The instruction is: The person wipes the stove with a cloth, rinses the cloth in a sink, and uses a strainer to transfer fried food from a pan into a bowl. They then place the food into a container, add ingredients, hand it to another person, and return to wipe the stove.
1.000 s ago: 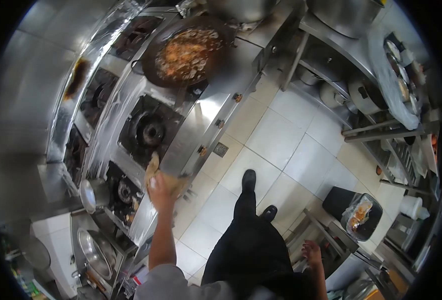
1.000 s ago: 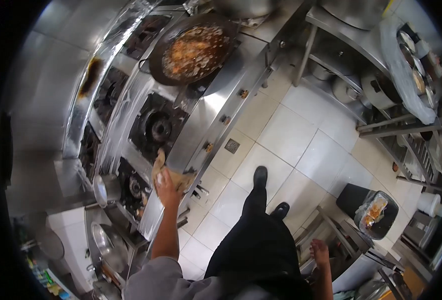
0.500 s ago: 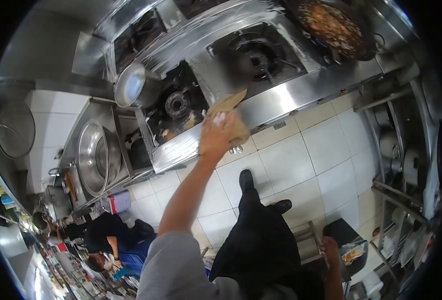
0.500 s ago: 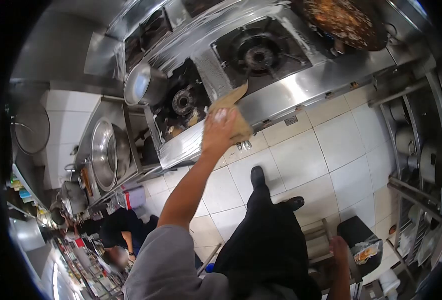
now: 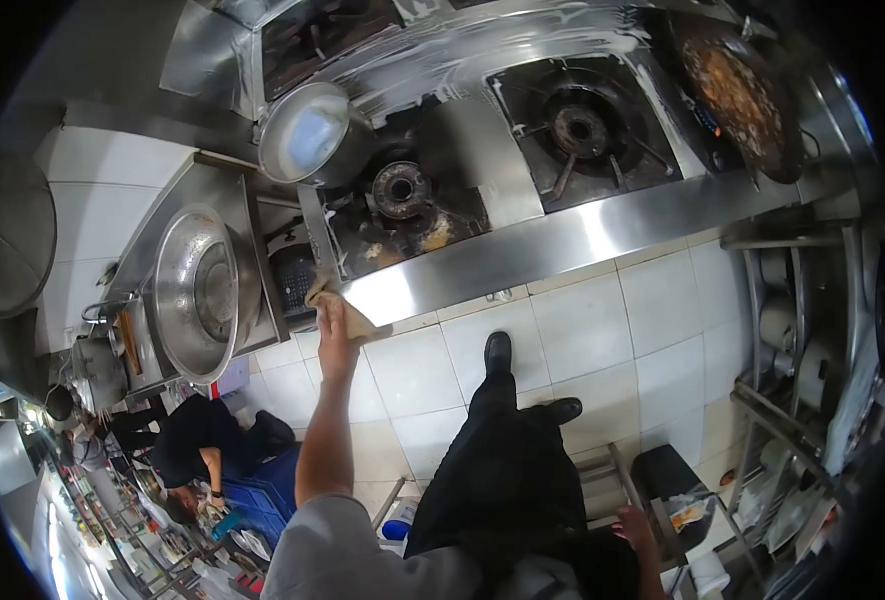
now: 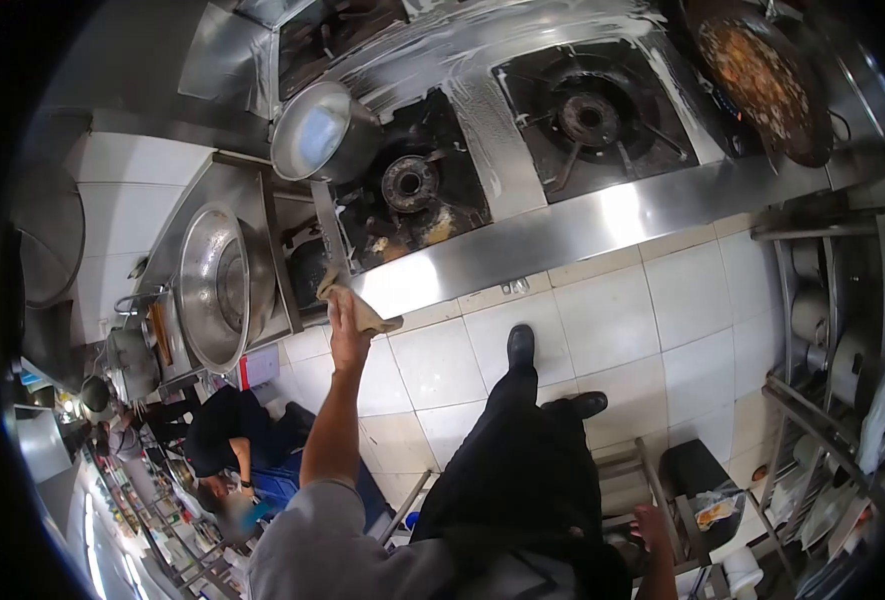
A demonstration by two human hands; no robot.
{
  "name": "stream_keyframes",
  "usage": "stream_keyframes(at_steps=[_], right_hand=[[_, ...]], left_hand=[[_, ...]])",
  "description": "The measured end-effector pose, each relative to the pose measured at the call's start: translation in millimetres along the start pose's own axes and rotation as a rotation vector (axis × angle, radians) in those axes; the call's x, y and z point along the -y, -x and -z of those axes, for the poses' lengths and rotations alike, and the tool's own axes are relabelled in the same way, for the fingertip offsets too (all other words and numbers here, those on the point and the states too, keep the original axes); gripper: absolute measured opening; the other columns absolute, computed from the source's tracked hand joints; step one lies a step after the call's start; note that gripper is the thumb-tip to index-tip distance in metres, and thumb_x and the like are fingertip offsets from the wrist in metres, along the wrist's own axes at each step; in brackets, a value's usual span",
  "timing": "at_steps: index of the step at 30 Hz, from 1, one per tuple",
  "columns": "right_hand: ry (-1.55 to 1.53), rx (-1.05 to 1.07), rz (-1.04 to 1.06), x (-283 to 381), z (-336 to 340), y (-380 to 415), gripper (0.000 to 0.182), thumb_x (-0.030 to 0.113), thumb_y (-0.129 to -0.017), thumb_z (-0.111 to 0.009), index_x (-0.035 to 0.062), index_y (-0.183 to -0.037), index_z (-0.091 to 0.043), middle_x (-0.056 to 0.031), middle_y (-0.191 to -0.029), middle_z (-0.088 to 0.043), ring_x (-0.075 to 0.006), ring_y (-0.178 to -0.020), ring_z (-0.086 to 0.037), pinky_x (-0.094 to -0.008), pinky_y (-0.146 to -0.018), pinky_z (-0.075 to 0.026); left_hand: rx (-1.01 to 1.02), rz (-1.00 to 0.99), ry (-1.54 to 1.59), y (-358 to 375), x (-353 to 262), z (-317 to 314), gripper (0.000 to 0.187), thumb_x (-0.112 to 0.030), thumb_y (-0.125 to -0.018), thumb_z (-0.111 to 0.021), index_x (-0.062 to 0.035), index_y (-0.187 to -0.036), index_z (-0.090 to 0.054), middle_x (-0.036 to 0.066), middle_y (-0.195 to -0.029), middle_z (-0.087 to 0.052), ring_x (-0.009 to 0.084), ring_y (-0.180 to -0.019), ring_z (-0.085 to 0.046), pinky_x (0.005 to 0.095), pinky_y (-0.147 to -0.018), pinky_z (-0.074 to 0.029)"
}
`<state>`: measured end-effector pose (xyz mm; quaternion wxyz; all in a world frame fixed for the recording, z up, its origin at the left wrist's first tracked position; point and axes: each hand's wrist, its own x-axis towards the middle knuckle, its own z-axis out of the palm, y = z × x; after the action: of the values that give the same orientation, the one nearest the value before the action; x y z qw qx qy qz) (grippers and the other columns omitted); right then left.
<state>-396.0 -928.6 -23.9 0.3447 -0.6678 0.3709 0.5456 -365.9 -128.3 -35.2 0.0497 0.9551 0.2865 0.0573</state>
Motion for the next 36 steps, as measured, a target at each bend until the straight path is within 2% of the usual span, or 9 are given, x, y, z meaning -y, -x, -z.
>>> stream_keyframes(at_steps=[3,7,11,13,18,22,29,31,36], right_hand=[[0.164,0.230,0.129,49,-12,-10,0.024,0.027,-0.095,-0.057,0.0073,-0.108,-0.064,-0.0049,-0.086,-0.063,-0.0150,-0.075,-0.063,-0.0291,-0.059,-0.052],[0.387,-0.068,0.646,201,-81,19,0.028,0.025,-0.097,-0.059,0.0038,-0.113,-0.065,-0.0075,-0.097,-0.069,-0.0148,-0.081,-0.066,-0.0286,-0.066,-0.054],[0.130,0.131,0.810,369,-157,64,0.028,0.022,-0.100,-0.060,0.0015,-0.118,-0.064,-0.0060,-0.102,-0.068,-0.0149,-0.088,-0.067,-0.0279,-0.075,-0.055],[0.146,0.251,0.945,445,-193,93,0.025,0.021,-0.101,-0.059,0.0023,-0.118,-0.064,-0.0045,-0.102,-0.067,-0.0121,-0.087,-0.064,-0.0258,-0.077,-0.054],[0.235,0.538,1.104,602,-282,160,0.027,0.023,-0.102,-0.059,0.0049,-0.120,-0.062,-0.0025,-0.105,-0.065,-0.0098,-0.090,-0.062,-0.0253,-0.075,-0.052],[0.281,0.593,1.154,687,-354,190,0.031,0.027,-0.099,-0.062,0.0042,-0.121,-0.061,-0.0023,-0.101,-0.064,-0.0101,-0.089,-0.061,-0.0262,-0.072,-0.052],[0.157,0.352,1.021,782,-467,176,0.051,0.031,-0.087,-0.070,0.0007,-0.124,-0.053,-0.0093,-0.101,-0.064,-0.0214,-0.088,-0.064,-0.0358,-0.069,-0.056],[0.105,0.283,1.054,793,-488,161,0.042,0.020,-0.083,-0.068,-0.0022,-0.116,-0.055,-0.0150,-0.097,-0.065,-0.0265,-0.079,-0.067,-0.0381,-0.059,-0.059],[0.050,0.232,1.029,809,-513,143,0.021,0.008,-0.079,-0.062,-0.0034,-0.098,-0.061,-0.0169,-0.089,-0.065,-0.0271,-0.070,-0.068,-0.0411,-0.050,-0.061]], left_hand=[[0.015,0.604,0.507,43,22,-9,0.061,-0.016,-0.077,-0.080,-0.0134,-0.133,-0.057,0.017,-0.110,-0.067,0.0343,-0.100,-0.066,0.0406,-0.085,-0.057],[-0.162,1.081,1.332,95,30,-12,0.026,-0.023,-0.101,-0.048,-0.0030,-0.112,-0.062,0.012,-0.083,-0.065,0.0274,-0.065,-0.067,0.0401,-0.048,-0.054],[0.239,0.800,2.510,110,43,2,0.036,-0.026,-0.099,-0.051,-0.0059,-0.129,-0.056,0.013,-0.114,-0.066,0.0305,-0.097,-0.069,0.0466,-0.080,-0.059],[-0.104,0.945,1.897,63,-15,65,0.046,-0.038,-0.101,-0.046,-0.0073,-0.134,-0.052,0.013,-0.123,-0.062,0.0317,-0.112,-0.063,0.0488,-0.092,-0.054],[-0.220,0.756,1.936,-2,-51,94,0.053,-0.042,-0.102,-0.041,-0.0023,-0.136,-0.049,0.014,-0.127,-0.058,0.0346,-0.116,-0.058,0.0504,-0.104,-0.044],[-0.312,0.392,0.255,-18,-51,-12,0.050,-0.021,-0.093,-0.054,-0.0036,-0.140,-0.047,0.028,-0.145,-0.041,0.0458,-0.129,-0.041,0.0600,-0.108,-0.031],[-0.091,0.376,0.121,-146,-27,5,0.059,-0.008,-0.090,-0.051,-0.0160,-0.148,-0.043,0.017,-0.158,-0.035,0.0392,-0.149,-0.024,0.0616,-0.116,-0.023],[-0.189,0.025,0.179,-175,-1,4,0.050,0.004,-0.083,-0.056,-0.0099,-0.130,-0.061,0.010,-0.148,-0.049,0.0380,-0.139,-0.039,0.0574,-0.113,-0.028],[-0.090,0.063,0.331,-135,-17,7,0.046,0.012,-0.074,-0.060,-0.0154,-0.108,-0.076,0.008,-0.123,-0.063,0.0314,-0.125,-0.055,0.0428,-0.106,-0.041]])
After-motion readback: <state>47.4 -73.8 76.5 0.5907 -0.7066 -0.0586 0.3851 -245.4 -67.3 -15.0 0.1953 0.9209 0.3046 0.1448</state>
